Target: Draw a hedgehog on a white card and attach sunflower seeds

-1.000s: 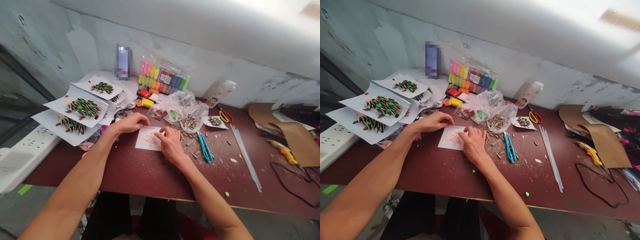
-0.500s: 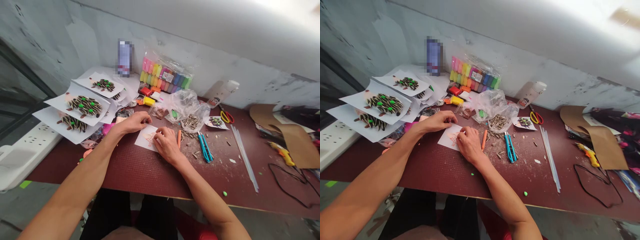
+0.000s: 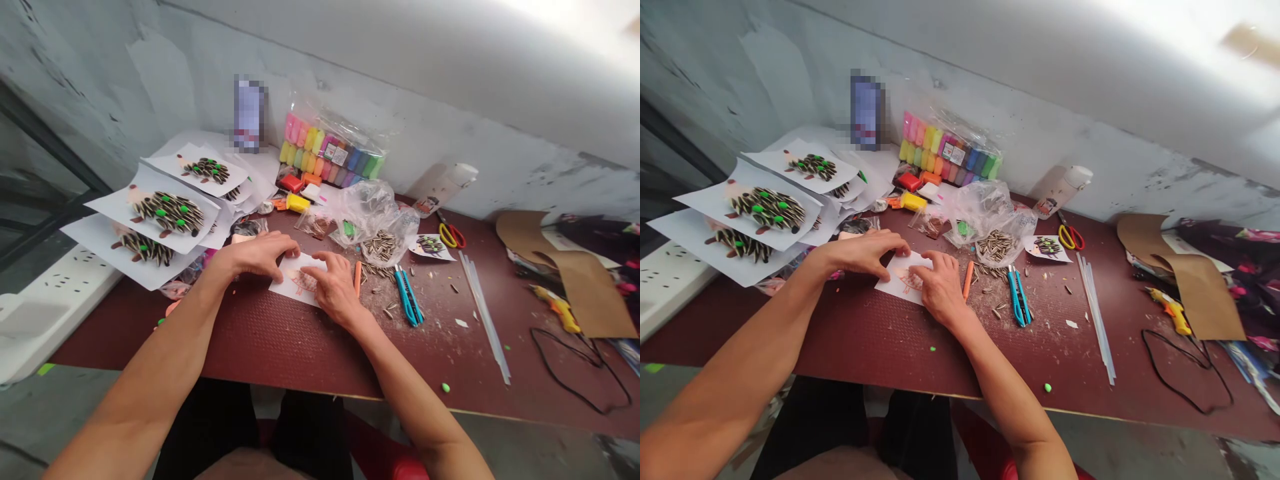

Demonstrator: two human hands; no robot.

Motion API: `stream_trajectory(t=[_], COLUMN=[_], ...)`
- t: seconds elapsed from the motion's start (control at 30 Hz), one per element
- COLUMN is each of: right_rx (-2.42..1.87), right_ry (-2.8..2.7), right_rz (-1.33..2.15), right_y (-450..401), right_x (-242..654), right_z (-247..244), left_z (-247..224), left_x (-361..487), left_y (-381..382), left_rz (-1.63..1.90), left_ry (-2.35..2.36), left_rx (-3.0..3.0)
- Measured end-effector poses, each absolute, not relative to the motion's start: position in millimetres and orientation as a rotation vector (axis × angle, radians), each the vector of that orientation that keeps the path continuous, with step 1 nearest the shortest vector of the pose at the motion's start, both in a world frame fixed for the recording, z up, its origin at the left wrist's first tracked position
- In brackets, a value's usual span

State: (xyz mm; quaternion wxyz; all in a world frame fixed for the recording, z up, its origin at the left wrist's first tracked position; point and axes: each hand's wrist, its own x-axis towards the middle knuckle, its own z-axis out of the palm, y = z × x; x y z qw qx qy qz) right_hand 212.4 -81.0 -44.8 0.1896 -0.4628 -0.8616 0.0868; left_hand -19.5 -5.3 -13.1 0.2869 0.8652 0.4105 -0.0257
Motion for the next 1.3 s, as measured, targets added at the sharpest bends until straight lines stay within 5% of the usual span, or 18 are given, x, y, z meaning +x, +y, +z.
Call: stream_trajectory(t=[1.3], right_rx=[-1.214], right_ry=[-2.556], right_rz=[0.251], right_y=[-69.6], right_x=[201.7], right_z=[-35.0], left_z=[-10.2], left_x=[-12.0], left_y=[-11.9], left_rz=[-0.063], left_ry=[1.117], left_rx=[2.370])
